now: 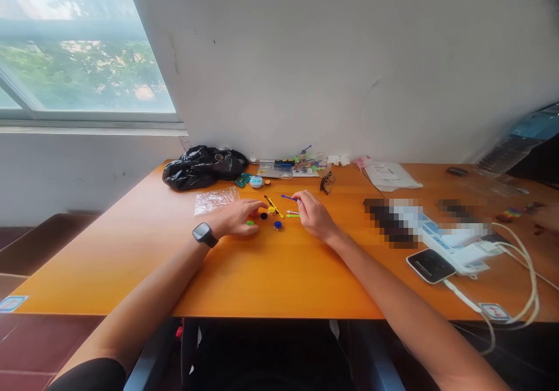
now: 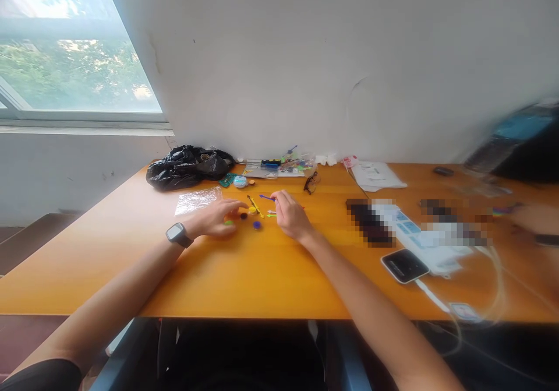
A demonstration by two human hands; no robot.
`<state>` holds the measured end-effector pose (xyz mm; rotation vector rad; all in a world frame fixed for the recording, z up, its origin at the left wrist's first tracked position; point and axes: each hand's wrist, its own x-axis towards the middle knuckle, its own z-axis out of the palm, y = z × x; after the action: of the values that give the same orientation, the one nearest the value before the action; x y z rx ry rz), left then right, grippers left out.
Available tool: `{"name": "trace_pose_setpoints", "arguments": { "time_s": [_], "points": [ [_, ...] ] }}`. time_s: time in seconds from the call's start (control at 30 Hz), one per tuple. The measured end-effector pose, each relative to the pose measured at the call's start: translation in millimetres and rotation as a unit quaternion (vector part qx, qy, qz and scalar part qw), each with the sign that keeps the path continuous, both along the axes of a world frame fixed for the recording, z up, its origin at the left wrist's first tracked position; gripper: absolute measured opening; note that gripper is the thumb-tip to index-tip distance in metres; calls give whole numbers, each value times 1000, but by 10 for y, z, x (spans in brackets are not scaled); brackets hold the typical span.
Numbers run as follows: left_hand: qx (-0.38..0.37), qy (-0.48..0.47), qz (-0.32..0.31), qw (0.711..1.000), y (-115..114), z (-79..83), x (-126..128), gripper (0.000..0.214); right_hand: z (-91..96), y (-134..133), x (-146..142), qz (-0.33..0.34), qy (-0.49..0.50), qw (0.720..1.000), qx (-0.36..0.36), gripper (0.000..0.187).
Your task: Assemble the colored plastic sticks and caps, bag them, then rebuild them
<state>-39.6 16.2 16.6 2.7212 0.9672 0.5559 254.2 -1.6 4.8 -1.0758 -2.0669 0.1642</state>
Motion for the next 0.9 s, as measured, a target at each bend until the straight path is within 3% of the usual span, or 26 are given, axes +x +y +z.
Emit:
{"name": "trace_pose_setpoints", "arguments": {
  "time_s": [0.13, 0.3, 0.43, 0.6, 0.77, 0.9],
  "points": [
    [-34, 8, 19, 999, 23, -32, -18, 58, -22, 6, 8, -3, -13, 1000, -13, 23],
    [-22, -40, 17, 999, 45, -120, 15, 55, -38, 11, 6, 2, -29, 1000, -8, 24],
    [-16, -18, 18, 1000, 40, -27, -45, 56, -46, 13, 11, 2, -30, 999, -19, 26],
    [-76, 40, 20, 996, 19, 86, -110, 64, -48, 13, 16, 3, -24, 999, -32, 28],
    [-89, 2, 18, 996, 31, -11, -52, 67, -56, 11, 24, -8, -24, 999, -36, 29],
    [-36, -2, 52, 998, 50, -94, -2, 60, -77, 14, 28, -4, -30, 999, -41, 33]
  ]
}}
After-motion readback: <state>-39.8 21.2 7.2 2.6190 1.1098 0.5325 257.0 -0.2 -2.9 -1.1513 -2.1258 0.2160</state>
